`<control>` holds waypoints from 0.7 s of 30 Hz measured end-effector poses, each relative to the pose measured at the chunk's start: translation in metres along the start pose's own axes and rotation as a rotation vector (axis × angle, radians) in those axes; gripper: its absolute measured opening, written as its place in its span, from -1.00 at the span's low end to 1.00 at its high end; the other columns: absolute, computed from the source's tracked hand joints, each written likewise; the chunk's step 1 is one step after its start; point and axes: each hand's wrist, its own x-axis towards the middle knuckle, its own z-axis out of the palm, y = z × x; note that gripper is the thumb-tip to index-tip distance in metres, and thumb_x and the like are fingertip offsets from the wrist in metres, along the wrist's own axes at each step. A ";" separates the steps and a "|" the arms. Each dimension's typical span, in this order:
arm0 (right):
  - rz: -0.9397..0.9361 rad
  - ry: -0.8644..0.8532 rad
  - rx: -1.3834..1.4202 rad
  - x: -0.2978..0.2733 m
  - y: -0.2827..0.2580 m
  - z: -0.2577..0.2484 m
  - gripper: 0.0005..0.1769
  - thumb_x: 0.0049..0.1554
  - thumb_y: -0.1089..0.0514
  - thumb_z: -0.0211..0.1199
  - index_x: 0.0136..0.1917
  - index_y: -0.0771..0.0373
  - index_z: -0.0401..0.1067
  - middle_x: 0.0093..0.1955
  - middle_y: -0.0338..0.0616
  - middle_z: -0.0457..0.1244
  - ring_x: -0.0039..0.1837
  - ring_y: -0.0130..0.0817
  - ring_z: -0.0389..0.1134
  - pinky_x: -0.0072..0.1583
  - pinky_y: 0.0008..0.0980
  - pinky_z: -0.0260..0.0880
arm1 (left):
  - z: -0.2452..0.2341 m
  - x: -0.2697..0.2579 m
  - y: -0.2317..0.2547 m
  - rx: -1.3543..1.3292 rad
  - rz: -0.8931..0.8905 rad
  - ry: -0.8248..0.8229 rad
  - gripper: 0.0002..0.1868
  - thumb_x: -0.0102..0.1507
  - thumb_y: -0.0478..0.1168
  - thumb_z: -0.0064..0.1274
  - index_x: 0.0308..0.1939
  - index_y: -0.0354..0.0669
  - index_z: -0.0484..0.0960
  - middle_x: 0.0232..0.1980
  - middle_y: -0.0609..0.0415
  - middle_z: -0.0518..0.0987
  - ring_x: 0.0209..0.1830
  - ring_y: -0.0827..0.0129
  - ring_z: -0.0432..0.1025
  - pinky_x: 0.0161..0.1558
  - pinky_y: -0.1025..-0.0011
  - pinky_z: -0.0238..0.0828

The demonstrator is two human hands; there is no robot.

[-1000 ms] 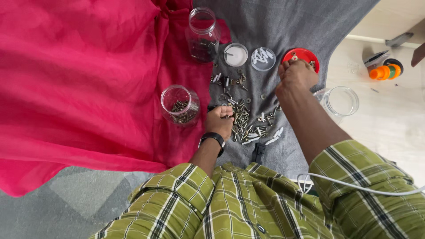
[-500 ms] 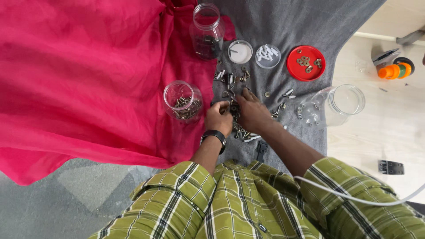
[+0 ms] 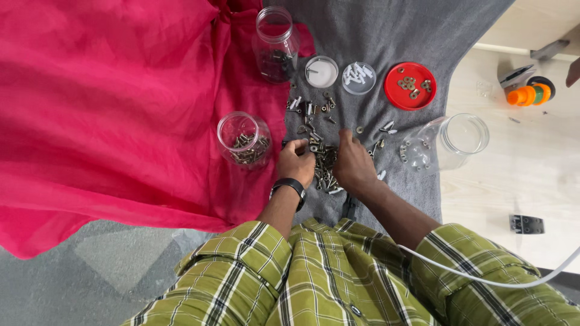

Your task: The person sits on the floor and sorts small metal hardware pieces, including screws, nuts, and washers, from a pile on a gray cloth into separate glass jars and plastic containers.

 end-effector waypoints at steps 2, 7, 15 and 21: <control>0.046 0.007 0.066 0.000 -0.002 -0.004 -0.36 -0.01 0.45 0.20 0.32 0.40 0.09 0.10 0.42 0.29 0.16 0.32 0.37 0.23 0.11 0.33 | 0.000 -0.002 0.007 -0.003 0.006 0.007 -0.59 0.13 -0.28 0.11 0.08 -0.19 0.64 0.08 -0.09 0.69 0.09 0.18 0.58 0.14 0.31 0.47; 0.318 0.089 0.337 0.002 -0.007 -0.008 -0.34 0.06 0.37 0.21 0.39 0.34 0.08 -0.11 0.25 0.36 -0.06 0.04 0.48 0.03 -0.08 0.46 | -0.002 -0.015 0.030 0.330 0.085 0.006 -0.56 0.04 -0.26 0.23 0.03 -0.03 0.72 0.13 -0.06 0.62 0.12 0.11 0.47 0.13 0.10 0.26; 0.594 0.100 1.030 0.025 0.014 0.010 -0.47 -0.03 0.45 0.40 0.18 0.45 0.29 -0.12 0.11 0.35 -0.18 -0.13 0.45 -0.23 -0.27 0.51 | 0.009 -0.008 0.020 0.032 0.196 -0.257 -0.71 0.17 -0.23 0.16 -0.03 -0.11 0.76 -0.14 0.05 0.77 -0.16 0.40 0.68 -0.06 0.40 0.60; 0.638 0.192 1.234 0.030 0.026 0.019 -0.59 0.03 0.50 0.31 0.12 0.50 0.25 -0.05 0.18 0.35 -0.12 0.00 0.52 -0.15 -0.19 0.60 | 0.010 -0.007 0.017 0.156 0.179 -0.247 -0.76 0.19 -0.18 0.23 -0.08 -0.08 0.78 -0.18 0.00 0.76 -0.23 0.37 0.66 -0.12 0.40 0.56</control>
